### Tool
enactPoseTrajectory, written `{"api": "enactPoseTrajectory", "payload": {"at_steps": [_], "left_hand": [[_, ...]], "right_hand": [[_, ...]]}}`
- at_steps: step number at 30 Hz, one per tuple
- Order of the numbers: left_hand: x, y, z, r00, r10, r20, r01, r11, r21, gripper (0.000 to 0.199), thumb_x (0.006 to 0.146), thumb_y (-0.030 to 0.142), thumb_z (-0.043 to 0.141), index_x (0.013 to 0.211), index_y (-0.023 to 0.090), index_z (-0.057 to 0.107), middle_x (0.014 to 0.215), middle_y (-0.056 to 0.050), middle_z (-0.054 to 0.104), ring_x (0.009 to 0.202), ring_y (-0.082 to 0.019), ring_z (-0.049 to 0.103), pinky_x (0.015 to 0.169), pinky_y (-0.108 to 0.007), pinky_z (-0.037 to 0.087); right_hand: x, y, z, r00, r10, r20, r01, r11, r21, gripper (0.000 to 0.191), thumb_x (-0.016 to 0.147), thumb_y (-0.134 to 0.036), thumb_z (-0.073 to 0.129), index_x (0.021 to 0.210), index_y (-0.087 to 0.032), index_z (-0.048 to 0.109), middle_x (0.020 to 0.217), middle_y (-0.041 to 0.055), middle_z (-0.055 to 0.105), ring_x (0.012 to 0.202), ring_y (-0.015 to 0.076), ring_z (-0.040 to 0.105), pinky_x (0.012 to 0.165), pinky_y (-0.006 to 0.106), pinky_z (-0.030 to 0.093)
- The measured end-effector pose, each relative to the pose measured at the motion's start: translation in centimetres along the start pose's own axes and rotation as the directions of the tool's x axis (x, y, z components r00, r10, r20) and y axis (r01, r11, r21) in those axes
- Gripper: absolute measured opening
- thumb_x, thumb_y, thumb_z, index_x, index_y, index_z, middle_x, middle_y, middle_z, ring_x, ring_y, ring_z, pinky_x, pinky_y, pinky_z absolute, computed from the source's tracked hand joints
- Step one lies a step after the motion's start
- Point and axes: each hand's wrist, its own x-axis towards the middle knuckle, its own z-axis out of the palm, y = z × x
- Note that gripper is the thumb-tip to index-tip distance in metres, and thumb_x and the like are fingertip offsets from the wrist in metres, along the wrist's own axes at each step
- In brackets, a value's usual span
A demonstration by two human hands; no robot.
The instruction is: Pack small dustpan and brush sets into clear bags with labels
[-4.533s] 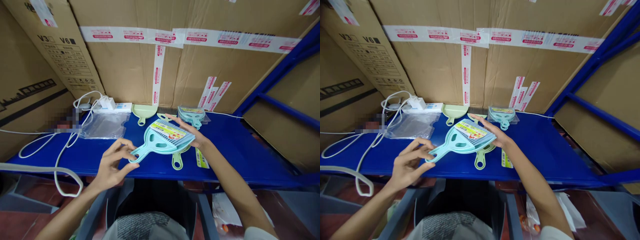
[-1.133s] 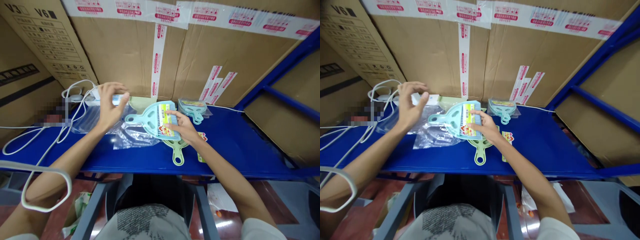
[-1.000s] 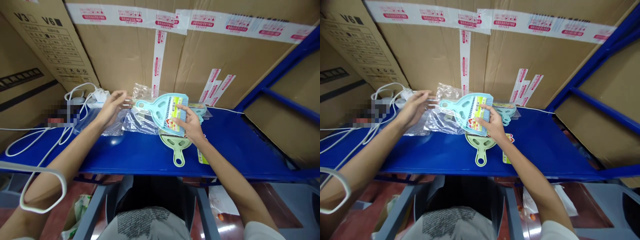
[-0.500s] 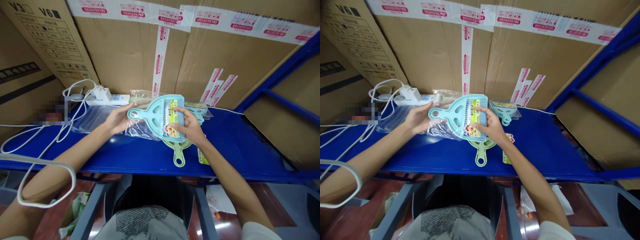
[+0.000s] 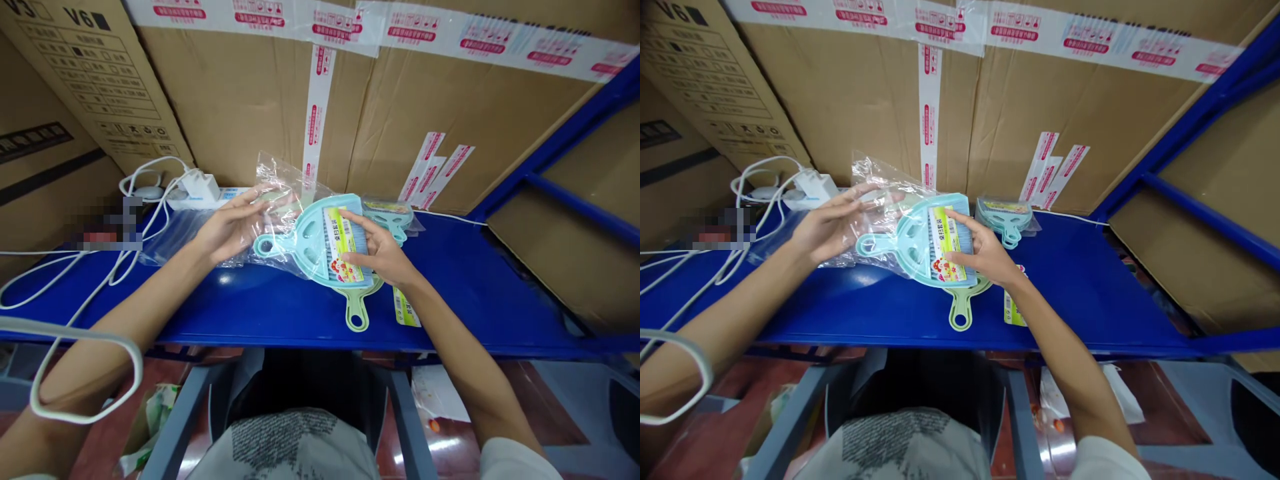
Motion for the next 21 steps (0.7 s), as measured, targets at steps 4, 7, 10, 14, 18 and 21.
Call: {"api": "enactPoseTrajectory", "payload": {"at_steps": [4,7,10,14,18,21], "left_hand": [[0.1,-0.7,0.1,0.997,-0.078,-0.007,0.078,0.997,-0.003,0.047,0.087,0.023,0.078,0.134,0.019,0.074,0.128,-0.015,0.079,0.122,-0.035,0.076,0.101,-0.047,0.066],[-0.1,-1.5,0.3,0.994,-0.104,-0.021,0.104,0.995,0.002,0.056,0.083,0.021,0.082,0.138,0.021,0.073,0.110,-0.011,0.082,0.110,-0.032,0.079,0.097,-0.045,0.067],[-0.3,-2.3,0.5,0.989,-0.143,0.026,0.143,0.990,-0.009,0.062,0.078,0.017,0.086,0.139,0.024,0.073,0.103,-0.009,0.082,0.108,-0.033,0.079,0.097,-0.048,0.067],[-0.3,-2.5,0.4,0.985,-0.169,0.037,0.170,0.985,-0.023,0.056,0.078,0.016,0.088,0.132,0.022,0.077,0.104,-0.010,0.082,0.109,-0.035,0.079,0.096,-0.050,0.069],[0.0,-1.8,0.0,0.988,-0.152,0.016,0.152,0.988,-0.001,0.044,0.085,0.018,0.083,0.129,0.018,0.078,0.119,-0.014,0.081,0.116,-0.036,0.077,0.091,-0.048,0.071],[0.2,-1.8,-0.1,0.989,-0.142,0.039,0.142,0.990,-0.008,0.038,0.087,0.017,0.082,0.125,0.014,0.079,0.124,-0.015,0.080,0.120,-0.037,0.076,0.090,-0.045,0.071]], "right_hand": [[0.1,0.3,0.2,0.997,-0.050,-0.061,0.049,0.998,-0.026,0.096,0.074,-0.035,0.096,0.161,-0.035,0.057,0.165,0.0030,0.057,0.143,0.0358,0.062,0.118,0.055,0.058],[0.3,0.7,0.6,0.978,-0.164,-0.126,0.157,0.986,-0.061,0.095,0.077,-0.035,0.093,0.163,-0.036,0.054,0.168,0.0011,0.054,0.151,0.0357,0.055,0.124,0.054,0.053],[0.4,0.8,0.8,0.964,-0.217,-0.154,0.198,0.972,-0.125,0.097,0.080,-0.040,0.090,0.167,-0.035,0.048,0.170,0.0007,0.051,0.156,0.0363,0.049,0.128,0.055,0.048],[0.3,0.4,1.0,0.961,-0.219,-0.170,0.185,0.963,-0.196,0.102,0.078,-0.048,0.089,0.169,-0.035,0.045,0.173,-0.0002,0.046,0.159,0.0380,0.044,0.130,0.057,0.045],[0.2,0.3,1.0,0.957,-0.242,-0.158,0.209,0.957,-0.200,0.098,0.083,-0.049,0.086,0.170,-0.036,0.043,0.174,0.0004,0.046,0.158,0.0370,0.046,0.127,0.056,0.049],[-0.1,0.3,1.0,0.951,-0.264,-0.160,0.225,0.948,-0.226,0.086,0.088,-0.047,0.083,0.166,-0.036,0.050,0.169,0.0002,0.052,0.154,0.0358,0.052,0.124,0.056,0.052]]}}
